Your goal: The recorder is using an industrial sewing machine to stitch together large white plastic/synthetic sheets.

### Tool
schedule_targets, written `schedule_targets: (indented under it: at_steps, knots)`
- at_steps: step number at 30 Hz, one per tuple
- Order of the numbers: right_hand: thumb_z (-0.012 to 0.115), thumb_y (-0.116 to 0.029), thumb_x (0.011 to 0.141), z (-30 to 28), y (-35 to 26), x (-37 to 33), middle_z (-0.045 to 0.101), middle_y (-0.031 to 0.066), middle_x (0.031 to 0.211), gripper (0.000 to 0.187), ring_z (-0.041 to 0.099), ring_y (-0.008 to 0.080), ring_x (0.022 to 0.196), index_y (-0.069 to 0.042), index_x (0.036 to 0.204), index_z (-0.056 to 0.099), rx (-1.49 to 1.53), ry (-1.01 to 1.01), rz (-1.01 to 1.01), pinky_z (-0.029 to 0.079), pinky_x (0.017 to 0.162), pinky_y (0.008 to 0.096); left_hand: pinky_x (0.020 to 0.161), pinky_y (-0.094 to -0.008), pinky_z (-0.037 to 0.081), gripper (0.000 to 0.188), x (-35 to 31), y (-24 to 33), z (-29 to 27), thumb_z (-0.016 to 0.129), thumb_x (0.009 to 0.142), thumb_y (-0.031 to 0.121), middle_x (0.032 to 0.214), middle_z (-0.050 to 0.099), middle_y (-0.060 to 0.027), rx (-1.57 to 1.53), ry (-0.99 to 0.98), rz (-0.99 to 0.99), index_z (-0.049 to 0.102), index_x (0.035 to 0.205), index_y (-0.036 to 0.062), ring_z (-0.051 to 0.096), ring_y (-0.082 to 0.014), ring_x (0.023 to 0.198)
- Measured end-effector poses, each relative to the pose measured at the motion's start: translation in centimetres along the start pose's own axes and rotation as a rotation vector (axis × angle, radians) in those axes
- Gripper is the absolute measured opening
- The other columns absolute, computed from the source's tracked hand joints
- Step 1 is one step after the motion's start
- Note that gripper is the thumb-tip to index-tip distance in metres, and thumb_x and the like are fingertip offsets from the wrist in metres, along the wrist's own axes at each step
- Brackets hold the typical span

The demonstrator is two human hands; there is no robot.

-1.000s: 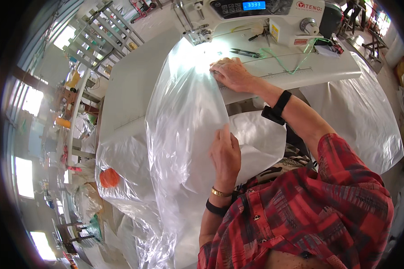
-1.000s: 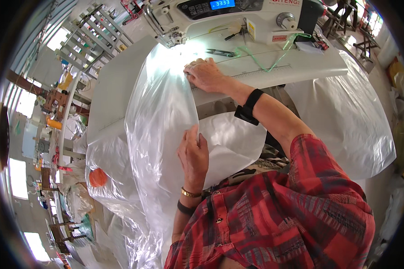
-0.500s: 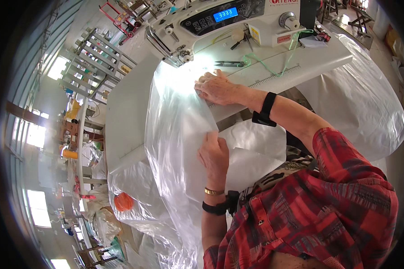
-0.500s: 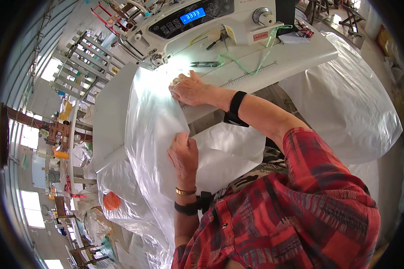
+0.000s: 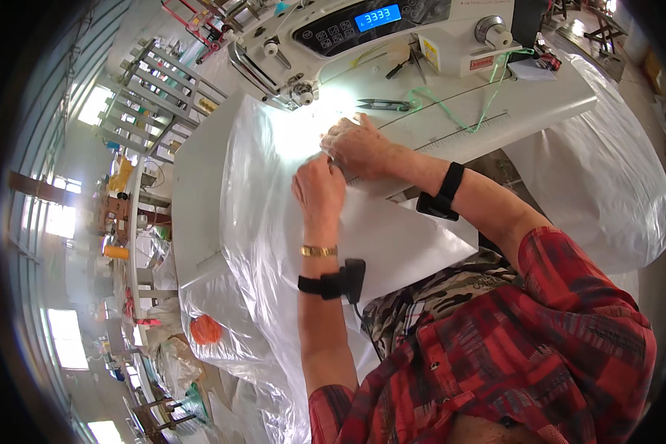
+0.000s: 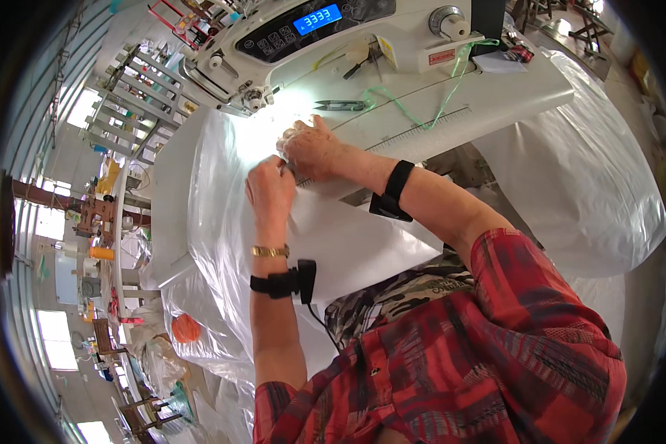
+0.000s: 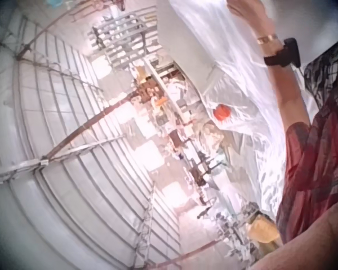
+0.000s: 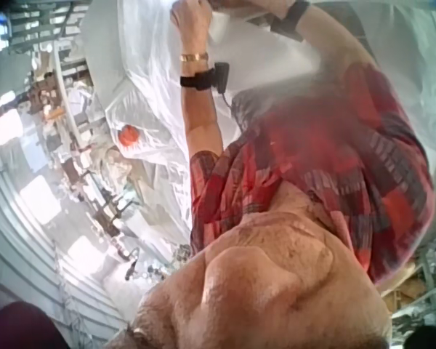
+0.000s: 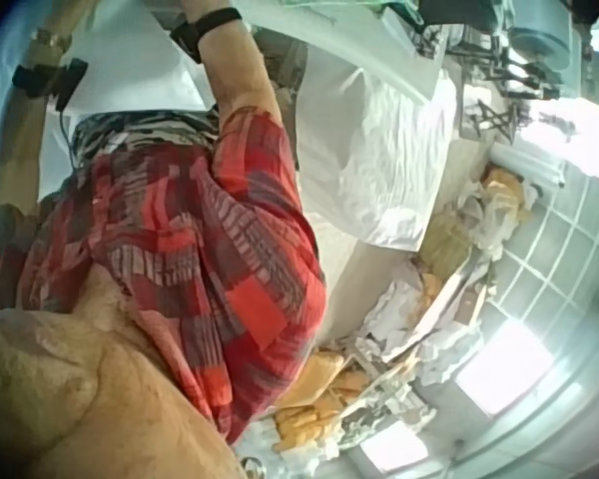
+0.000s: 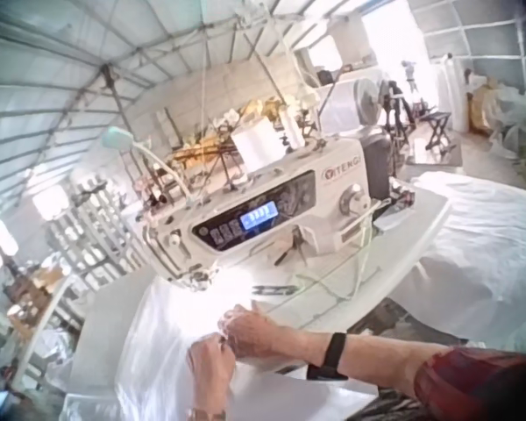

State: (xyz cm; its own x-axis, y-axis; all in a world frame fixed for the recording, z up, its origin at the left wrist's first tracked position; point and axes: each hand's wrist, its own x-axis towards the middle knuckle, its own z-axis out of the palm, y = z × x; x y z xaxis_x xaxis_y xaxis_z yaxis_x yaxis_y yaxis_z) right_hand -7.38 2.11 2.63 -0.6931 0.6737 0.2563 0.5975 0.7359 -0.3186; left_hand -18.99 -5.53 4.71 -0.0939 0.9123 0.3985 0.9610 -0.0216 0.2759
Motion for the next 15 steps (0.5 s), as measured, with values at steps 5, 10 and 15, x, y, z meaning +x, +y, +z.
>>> schedule_targets:
  at_steps: [5, 10, 15]
  knots:
    - [0.050, -0.019, 0.090, -0.2, -0.3, 0.3, 0.059, 0.0109, 0.116, 0.027, 0.050, 0.0286, 0.120, -0.008, 0.112, 0.061, 0.057, -0.004, 0.024, 0.032, 0.101, 0.0553, 0.080, -0.0442, 0.050, 0.016, 3.4, -2.1, 1.2, 0.060, 0.082, 0.009, 0.085, 0.069, -0.0196, -0.026, -0.012, -0.048, 0.072, 0.088, 0.0012, 0.066, -0.0376, 0.084]
    - [0.048, -0.020, 0.092, 0.8, 0.8, 0.4, 0.057, 0.0125, 0.125, 0.035, 0.047, 0.0274, 0.125, -0.006, 0.123, 0.058, 0.108, 0.039, 0.041, 0.030, 0.103, 0.0563, 0.087, -0.0432, 0.048, 0.035, 2.2, -2.3, -0.9, 0.063, 0.088, 0.018, 0.112, 0.064, -0.0211, -0.282, -0.080, -0.097, 0.061, 0.118, 0.0002, 0.063, -0.0353, 0.100]
    - [0.056, -0.010, 0.088, 0.1, 1.5, 0.3, 0.062, 0.0155, 0.116, 0.042, 0.058, 0.0343, 0.109, -0.008, 0.130, 0.055, 0.392, 0.336, 0.066, 0.046, 0.093, 0.0463, 0.090, -0.0427, 0.046, 0.056, -8.8, -0.7, -4.9, 0.066, 0.089, 0.020, 0.131, 0.055, -0.0187, -0.240, 0.267, 0.023, 0.046, 0.138, 0.0018, 0.058, -0.0351, 0.110]
